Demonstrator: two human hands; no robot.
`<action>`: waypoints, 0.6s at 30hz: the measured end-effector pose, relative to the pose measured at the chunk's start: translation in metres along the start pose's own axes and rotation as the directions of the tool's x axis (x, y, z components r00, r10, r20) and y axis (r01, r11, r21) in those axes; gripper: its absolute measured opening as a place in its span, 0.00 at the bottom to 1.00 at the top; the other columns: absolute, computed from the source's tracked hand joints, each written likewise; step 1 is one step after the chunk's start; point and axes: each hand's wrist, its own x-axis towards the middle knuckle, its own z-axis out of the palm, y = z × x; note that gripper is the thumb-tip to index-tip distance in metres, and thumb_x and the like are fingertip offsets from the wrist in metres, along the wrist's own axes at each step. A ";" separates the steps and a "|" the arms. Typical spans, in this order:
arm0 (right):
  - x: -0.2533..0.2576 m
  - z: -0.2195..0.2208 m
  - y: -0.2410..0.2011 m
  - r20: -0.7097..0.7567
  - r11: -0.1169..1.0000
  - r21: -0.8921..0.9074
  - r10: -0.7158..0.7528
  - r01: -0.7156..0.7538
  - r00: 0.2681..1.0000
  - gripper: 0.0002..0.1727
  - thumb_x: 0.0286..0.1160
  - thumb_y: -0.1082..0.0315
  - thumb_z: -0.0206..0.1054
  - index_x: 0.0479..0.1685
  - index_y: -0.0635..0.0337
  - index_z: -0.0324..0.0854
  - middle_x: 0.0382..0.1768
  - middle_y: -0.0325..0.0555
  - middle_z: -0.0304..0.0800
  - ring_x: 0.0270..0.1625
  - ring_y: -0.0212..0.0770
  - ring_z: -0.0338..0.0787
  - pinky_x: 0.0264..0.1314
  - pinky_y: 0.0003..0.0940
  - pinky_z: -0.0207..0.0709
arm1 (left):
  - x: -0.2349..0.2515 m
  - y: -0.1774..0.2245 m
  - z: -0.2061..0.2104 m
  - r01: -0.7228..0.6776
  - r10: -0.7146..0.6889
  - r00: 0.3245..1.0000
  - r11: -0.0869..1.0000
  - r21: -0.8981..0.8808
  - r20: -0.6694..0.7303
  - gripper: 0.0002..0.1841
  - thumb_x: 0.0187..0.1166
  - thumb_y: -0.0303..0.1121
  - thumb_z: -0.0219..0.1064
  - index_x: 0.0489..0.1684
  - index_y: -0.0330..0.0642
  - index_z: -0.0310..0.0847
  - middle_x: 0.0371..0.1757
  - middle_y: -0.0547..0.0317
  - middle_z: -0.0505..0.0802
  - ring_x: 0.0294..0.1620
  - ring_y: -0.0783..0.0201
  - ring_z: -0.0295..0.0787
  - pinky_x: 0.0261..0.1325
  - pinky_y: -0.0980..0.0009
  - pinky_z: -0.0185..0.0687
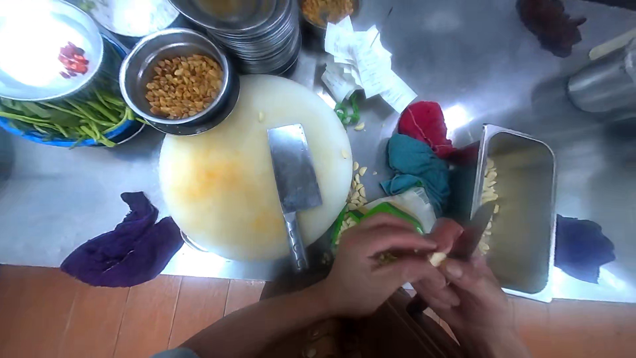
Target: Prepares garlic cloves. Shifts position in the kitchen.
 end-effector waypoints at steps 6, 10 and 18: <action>0.012 0.019 0.000 -0.159 0.894 -0.447 -0.100 0.019 0.982 0.05 0.82 0.58 0.70 0.49 0.44 0.83 0.22 0.30 0.79 0.18 0.17 0.73 0.20 0.13 0.70 | 0.008 0.013 -0.008 0.044 -0.043 0.999 0.997 0.065 -0.023 0.10 0.87 0.34 0.61 0.49 0.40 0.88 0.53 0.59 0.88 0.48 0.70 0.88 0.48 0.74 0.90; 0.002 0.022 -0.015 -0.213 0.519 -0.852 -0.219 -0.071 0.952 0.15 0.82 0.42 0.66 0.44 0.42 0.79 0.24 0.24 0.79 0.19 0.17 0.76 0.18 0.13 0.72 | 0.003 0.017 -0.013 0.097 -0.114 0.991 0.973 0.208 0.072 0.15 0.95 0.37 0.50 0.54 0.39 0.82 0.40 0.58 0.92 0.36 0.69 0.91 0.40 0.71 0.92; 0.002 0.031 -0.032 0.038 0.119 -0.991 -0.202 0.063 0.979 0.25 0.83 0.36 0.60 0.38 0.50 0.74 0.20 0.25 0.73 0.21 0.12 0.70 0.21 0.08 0.64 | 0.003 0.033 -0.016 -0.013 -0.044 0.975 0.968 0.252 0.219 0.13 0.92 0.35 0.55 0.49 0.37 0.85 0.39 0.62 0.88 0.40 0.78 0.84 0.46 0.82 0.84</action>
